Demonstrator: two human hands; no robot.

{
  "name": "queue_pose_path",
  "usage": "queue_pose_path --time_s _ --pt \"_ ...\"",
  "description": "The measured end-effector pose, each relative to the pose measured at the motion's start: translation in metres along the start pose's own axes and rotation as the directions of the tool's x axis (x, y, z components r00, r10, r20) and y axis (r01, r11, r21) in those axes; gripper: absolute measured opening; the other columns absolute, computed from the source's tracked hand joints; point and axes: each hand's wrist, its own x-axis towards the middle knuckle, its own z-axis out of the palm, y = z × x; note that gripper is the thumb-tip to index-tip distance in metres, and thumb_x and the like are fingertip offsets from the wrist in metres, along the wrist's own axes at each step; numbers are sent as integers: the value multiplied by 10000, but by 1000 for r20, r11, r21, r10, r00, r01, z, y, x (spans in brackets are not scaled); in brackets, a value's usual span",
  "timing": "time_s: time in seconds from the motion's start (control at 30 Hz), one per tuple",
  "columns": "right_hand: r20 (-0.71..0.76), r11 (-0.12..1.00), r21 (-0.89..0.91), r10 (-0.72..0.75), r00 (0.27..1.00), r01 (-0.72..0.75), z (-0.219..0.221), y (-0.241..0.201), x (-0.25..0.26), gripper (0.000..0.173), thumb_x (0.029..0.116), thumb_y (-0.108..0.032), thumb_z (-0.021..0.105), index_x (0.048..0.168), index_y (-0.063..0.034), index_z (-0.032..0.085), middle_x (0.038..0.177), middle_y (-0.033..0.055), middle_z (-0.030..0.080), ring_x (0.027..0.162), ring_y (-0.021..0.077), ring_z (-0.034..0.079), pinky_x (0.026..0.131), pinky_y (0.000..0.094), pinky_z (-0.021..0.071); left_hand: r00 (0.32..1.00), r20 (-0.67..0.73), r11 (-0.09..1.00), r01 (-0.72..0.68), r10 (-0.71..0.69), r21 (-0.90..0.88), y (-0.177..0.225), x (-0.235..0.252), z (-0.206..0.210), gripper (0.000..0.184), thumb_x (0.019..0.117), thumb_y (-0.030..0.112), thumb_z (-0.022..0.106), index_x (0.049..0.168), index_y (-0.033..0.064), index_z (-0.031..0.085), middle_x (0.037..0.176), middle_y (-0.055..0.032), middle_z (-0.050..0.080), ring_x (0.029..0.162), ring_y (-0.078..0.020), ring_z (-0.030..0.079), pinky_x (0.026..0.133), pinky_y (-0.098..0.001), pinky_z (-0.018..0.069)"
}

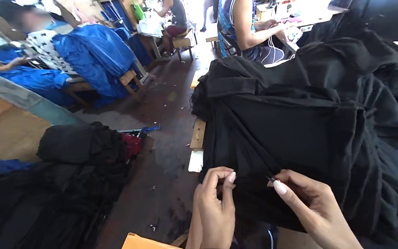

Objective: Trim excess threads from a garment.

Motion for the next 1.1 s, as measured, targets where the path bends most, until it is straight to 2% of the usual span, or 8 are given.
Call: queue_pose_path --time_s 0.13,0.27,0.47,0.67,0.8,0.93,1.0,1.1 --pt "16 998 14 -69 997 69 2 10 1 298 1032 -334 598 922 -78 705 749 -102 621 653 -112 526 565 62 425 978 197 982 -99 66 160 -2 2 -19 145 982 181 655 1011 102 773 1160 -40 708 939 -45 709 750 -190 617" --pt "27 999 -40 4 1000 -3 1 2 -1 324 1030 -331 612 934 -37 709 773 -62 640 665 -87 537 577 93 437 949 292 890 -232 118 393 1 5 -21 177 985 257 637 1045 228 801 1213 -4 693 853 -12 676 674 -190 559" --pt "52 970 -201 -127 990 135 6 16 -2 341 1003 -350 649 885 -31 675 713 -15 584 611 -54 481 530 100 387 971 216 937 -165 101 306 -2 7 -18 144 981 215 646 912 140 748 1124 2 714 892 1 696 693 -152 589" --pt "129 804 -581 -68 989 131 16 2 -3 453 1006 -444 597 885 -22 709 765 148 670 600 245 632 515 398 495 987 155 981 -78 50 177 2 2 -22 119 967 116 627 903 65 714 1116 -53 714 928 -49 712 744 -186 616" --pt "79 724 -635 -286 955 270 27 19 -1 400 961 -435 616 776 -84 666 666 37 574 499 115 502 414 254 382 991 127 979 -56 31 198 6 0 -21 118 954 136 656 903 55 726 1150 -87 651 934 -26 683 724 -155 603" --pt "63 640 -700 -388 919 318 36 30 3 404 978 -365 569 671 -106 615 613 21 552 467 113 508 387 261 359 996 90 987 -18 3 159 6 -1 -19 87 935 84 659 914 22 717 1159 -127 598 936 -54 694 732 -189 631" --pt "32 699 -652 -363 931 294 36 31 4 396 975 -355 578 675 -101 621 613 16 556 483 94 509 406 246 369 996 83 995 19 -28 101 8 0 -22 79 934 67 652 926 14 709 1153 -120 583 951 -76 695 737 -216 644" --pt "-17 918 -335 -230 973 211 22 25 9 342 997 -336 613 801 -61 667 658 -19 570 571 -19 490 507 135 401 993 78 993 91 -84 -81 17 7 -40 73 967 3 581 967 -32 645 1056 -83 649 852 -103 721 706 -266 656"
